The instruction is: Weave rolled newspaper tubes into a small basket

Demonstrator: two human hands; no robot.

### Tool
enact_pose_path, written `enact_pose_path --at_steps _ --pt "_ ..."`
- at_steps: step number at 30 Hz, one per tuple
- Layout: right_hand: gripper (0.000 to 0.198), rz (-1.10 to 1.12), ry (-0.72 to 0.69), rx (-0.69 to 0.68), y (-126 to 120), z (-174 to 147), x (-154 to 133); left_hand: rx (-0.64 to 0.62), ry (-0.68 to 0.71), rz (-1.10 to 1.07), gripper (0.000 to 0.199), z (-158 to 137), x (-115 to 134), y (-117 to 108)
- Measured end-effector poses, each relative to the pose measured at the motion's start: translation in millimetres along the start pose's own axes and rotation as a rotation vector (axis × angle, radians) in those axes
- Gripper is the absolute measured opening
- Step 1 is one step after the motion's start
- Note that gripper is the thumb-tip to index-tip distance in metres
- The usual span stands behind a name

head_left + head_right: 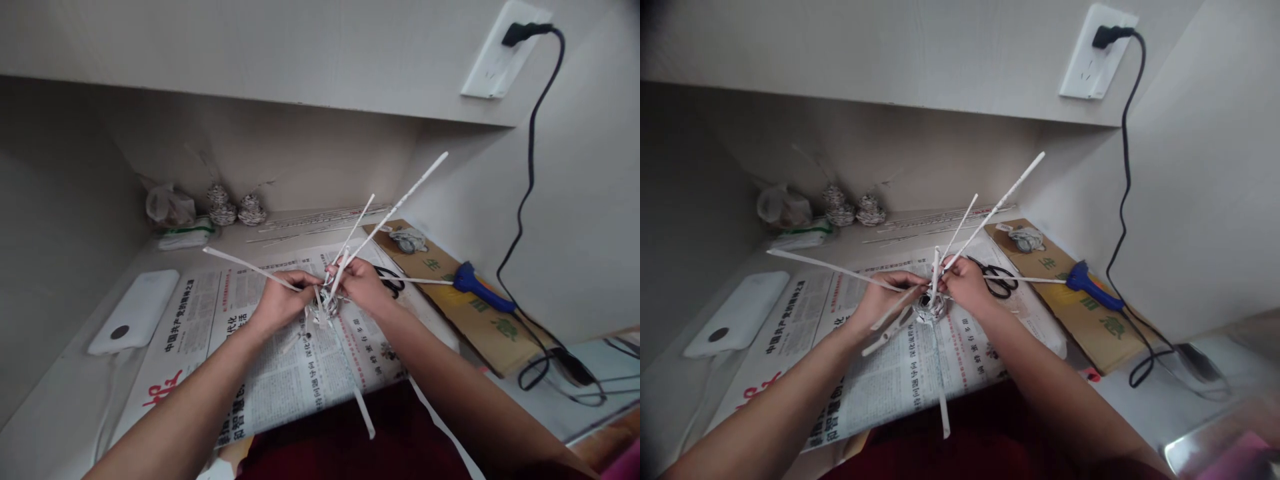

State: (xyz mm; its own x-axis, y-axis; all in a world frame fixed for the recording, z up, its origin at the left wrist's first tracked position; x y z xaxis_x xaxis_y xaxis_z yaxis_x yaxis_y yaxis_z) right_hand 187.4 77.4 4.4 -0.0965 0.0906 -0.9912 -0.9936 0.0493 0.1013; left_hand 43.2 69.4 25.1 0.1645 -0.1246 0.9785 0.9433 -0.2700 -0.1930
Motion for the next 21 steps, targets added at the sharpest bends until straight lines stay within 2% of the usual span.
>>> enact_pose_path --at_steps 3,9,15,21 --pt "0.022 -0.012 0.000 -0.010 2.4 -3.1 -4.2 -0.002 0.010 -0.001 0.014 0.2 -0.5 0.8" --pt "0.020 -0.089 0.017 -0.116 13.7 -14.3 -13.7 0.054 0.003 0.024 0.012 -0.8 -0.1 -3.0" --pt "0.015 -0.163 -0.035 -0.021 7.6 -14.4 -13.9 0.051 -0.023 -0.021 0.015 0.4 -3.9 -2.7" --pt "0.022 -0.129 -0.079 -0.065 8.9 -15.4 -11.6 0.041 -0.134 -0.131 0.019 7.3 -19.2 -6.7"
Point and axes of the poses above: each hand's wrist, its own z-axis towards the middle knuckle, its own y-axis out of the palm, x = y × z, the point moved 10 cm from there along z, towards the middle knuckle, and after that the axes turned 7 degrees about -y, right-handed, at the moved point
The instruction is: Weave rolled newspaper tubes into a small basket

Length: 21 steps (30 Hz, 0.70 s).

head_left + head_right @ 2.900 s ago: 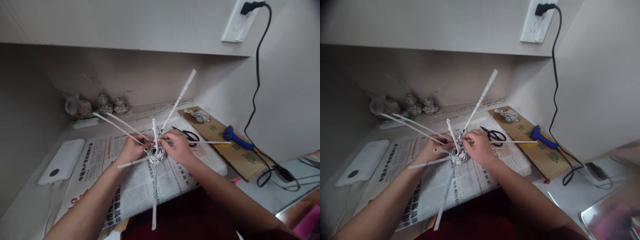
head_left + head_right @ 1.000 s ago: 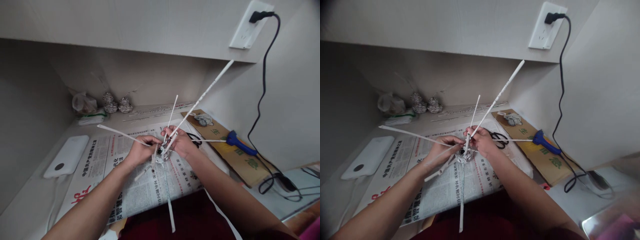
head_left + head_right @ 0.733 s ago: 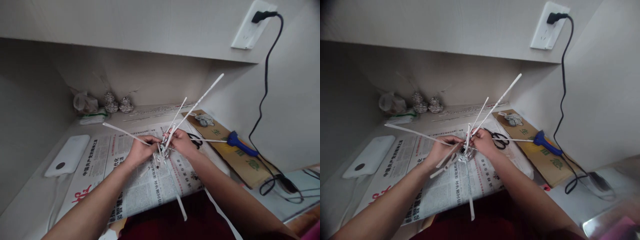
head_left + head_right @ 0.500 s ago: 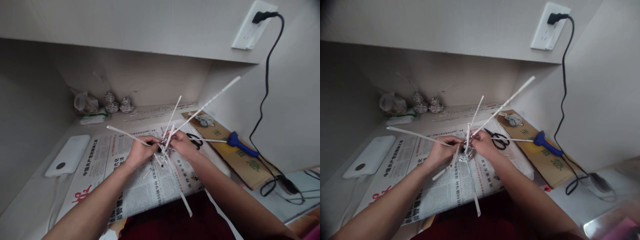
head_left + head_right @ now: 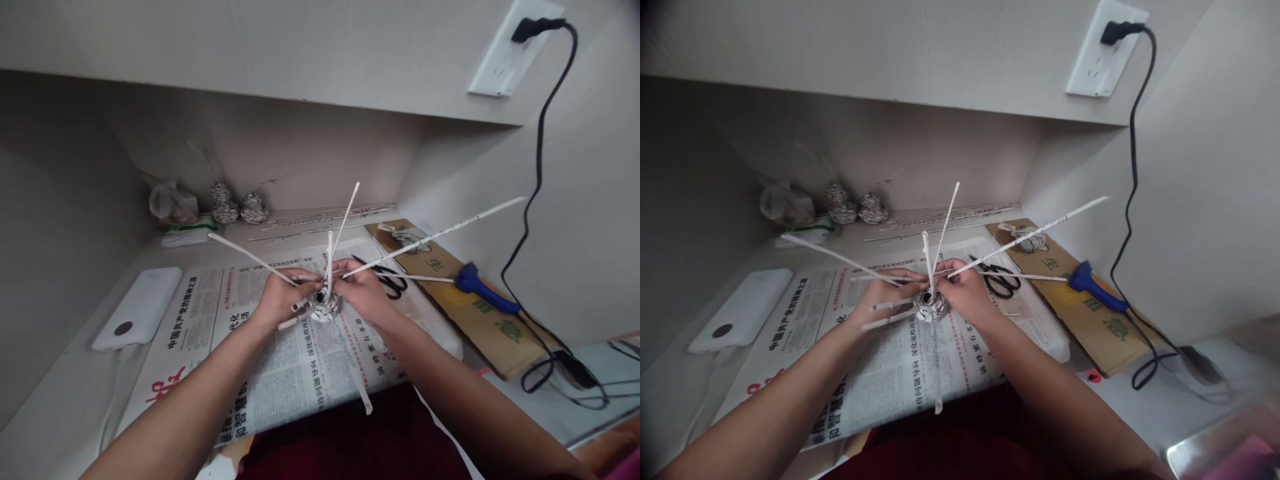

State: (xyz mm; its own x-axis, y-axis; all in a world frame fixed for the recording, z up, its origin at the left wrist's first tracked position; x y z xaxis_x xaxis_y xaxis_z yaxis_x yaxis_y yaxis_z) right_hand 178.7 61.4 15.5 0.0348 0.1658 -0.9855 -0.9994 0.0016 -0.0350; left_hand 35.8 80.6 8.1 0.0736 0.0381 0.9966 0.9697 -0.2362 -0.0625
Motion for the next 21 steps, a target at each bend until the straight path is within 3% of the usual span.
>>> enact_pose_path --at_steps 4,7,14,21 --pt "0.021 -0.092 -0.058 0.010 -3.8 0.1 -5.9 -0.047 -0.068 -0.172 0.024 3.6 -13.4 4.2" --pt "0.019 -0.193 -0.096 0.016 -4.6 0.0 -10.2 -0.008 -0.086 -0.255 0.026 4.0 -16.7 3.6" --pt "0.016 -0.233 -0.118 0.024 -3.4 -4.3 -9.8 0.033 -0.076 -0.246 0.026 4.7 -14.5 4.8" --pt "0.022 -0.243 -0.057 0.009 -6.8 -5.8 5.3 -0.027 -0.090 -0.282 0.031 6.6 -23.6 8.2"
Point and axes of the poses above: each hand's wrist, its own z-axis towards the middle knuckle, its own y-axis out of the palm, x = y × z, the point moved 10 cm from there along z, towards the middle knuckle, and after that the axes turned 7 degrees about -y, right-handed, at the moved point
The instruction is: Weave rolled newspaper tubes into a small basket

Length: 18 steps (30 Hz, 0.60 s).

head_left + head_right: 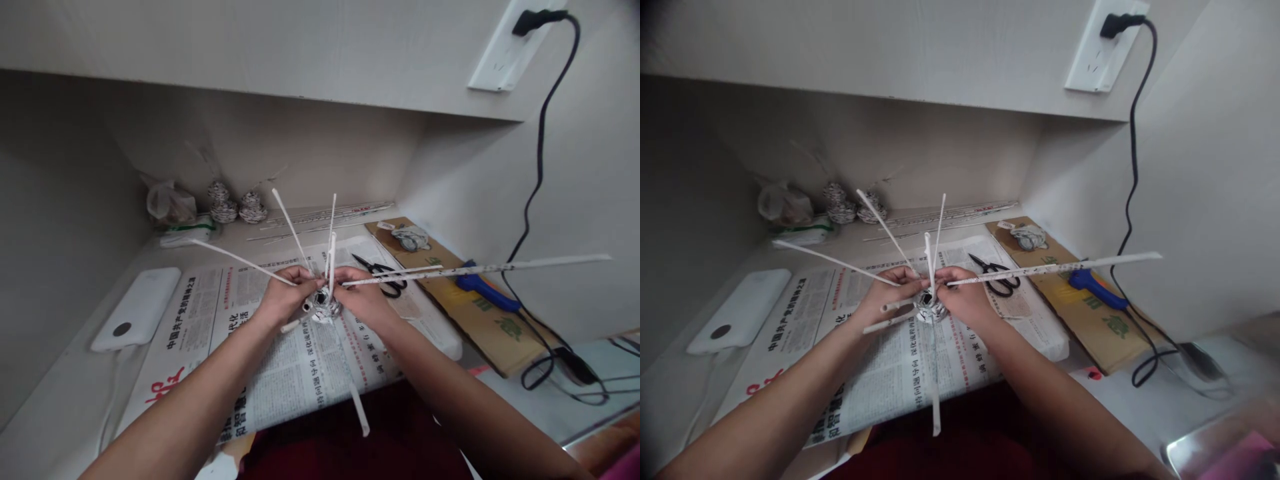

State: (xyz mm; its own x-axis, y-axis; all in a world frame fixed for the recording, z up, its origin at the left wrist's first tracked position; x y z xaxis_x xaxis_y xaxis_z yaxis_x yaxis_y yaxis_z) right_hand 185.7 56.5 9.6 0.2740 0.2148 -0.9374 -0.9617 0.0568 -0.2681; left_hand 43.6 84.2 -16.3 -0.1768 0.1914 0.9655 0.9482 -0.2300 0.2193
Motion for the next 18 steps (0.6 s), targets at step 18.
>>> enact_pose_path --at_steps 18 --pt "0.008 -0.025 -0.245 0.093 0.3 5.4 -24.0 -0.005 -0.124 0.114 0.030 -5.2 1.7 1.2"
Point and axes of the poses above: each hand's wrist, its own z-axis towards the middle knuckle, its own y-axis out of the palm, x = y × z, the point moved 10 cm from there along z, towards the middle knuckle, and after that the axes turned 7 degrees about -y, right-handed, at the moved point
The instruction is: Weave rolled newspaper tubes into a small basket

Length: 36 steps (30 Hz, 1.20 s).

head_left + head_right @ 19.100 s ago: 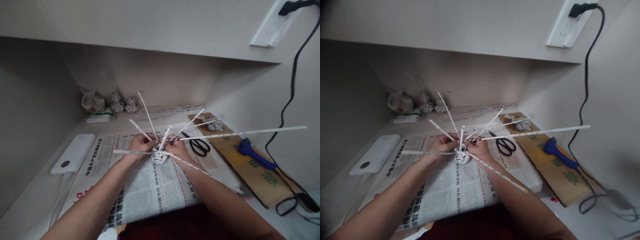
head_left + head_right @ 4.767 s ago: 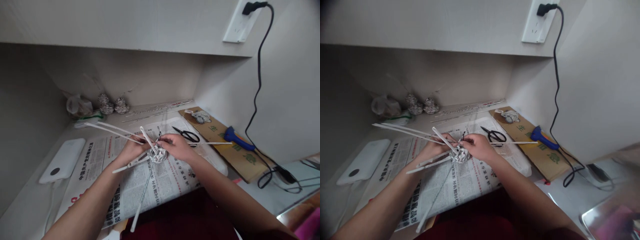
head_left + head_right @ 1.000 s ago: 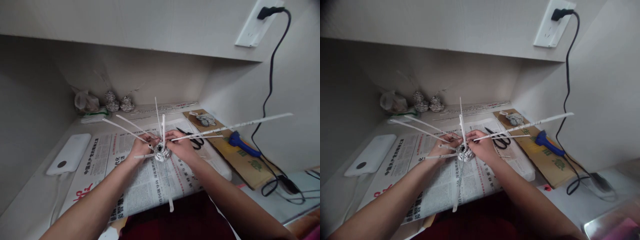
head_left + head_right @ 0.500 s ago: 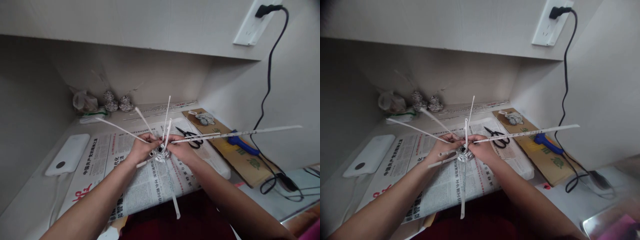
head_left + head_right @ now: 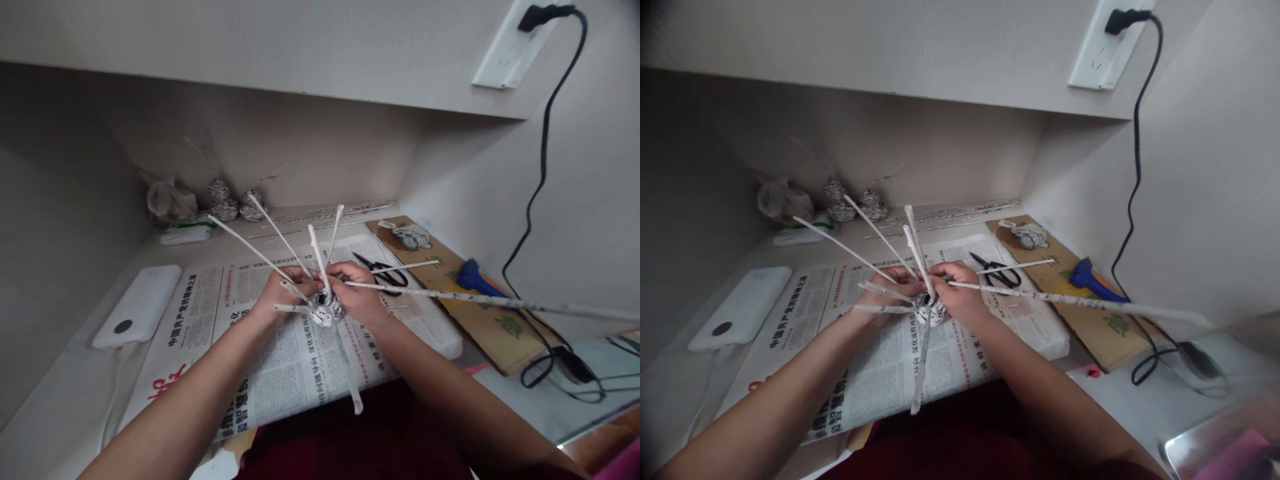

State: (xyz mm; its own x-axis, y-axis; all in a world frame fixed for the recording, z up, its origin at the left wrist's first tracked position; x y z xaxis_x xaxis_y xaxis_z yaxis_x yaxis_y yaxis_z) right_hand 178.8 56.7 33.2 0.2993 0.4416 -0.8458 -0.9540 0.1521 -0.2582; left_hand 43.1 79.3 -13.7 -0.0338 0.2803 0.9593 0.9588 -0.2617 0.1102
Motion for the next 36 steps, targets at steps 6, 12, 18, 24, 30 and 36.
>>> enact_pose_path --at_steps 6,12,18,24,30,36 --pt "0.007 -0.051 -0.171 -0.031 2.2 6.8 -19.6 -0.041 0.052 0.071 0.022 -4.8 12.4 1.7" --pt "0.009 0.098 0.044 -0.114 10.0 9.7 7.2 -0.095 0.127 0.170 0.023 -3.8 11.8 6.1" --pt "0.026 -0.184 0.077 -0.100 -15.3 -0.9 2.3 0.027 0.114 0.117 0.022 0.4 6.8 -6.5" --pt "0.018 -0.169 0.061 -0.200 -11.3 -7.8 2.3 0.035 0.123 0.070 0.020 -4.4 12.3 -3.2" --pt "0.014 -0.314 -0.285 -0.117 -15.0 -3.3 -28.1 0.070 0.148 0.108 0.020 2.1 5.3 -6.5" --pt "0.009 -0.510 -0.677 -0.120 -9.1 -13.6 -65.3 0.064 0.190 0.177 0.019 -2.2 17.0 -4.0"
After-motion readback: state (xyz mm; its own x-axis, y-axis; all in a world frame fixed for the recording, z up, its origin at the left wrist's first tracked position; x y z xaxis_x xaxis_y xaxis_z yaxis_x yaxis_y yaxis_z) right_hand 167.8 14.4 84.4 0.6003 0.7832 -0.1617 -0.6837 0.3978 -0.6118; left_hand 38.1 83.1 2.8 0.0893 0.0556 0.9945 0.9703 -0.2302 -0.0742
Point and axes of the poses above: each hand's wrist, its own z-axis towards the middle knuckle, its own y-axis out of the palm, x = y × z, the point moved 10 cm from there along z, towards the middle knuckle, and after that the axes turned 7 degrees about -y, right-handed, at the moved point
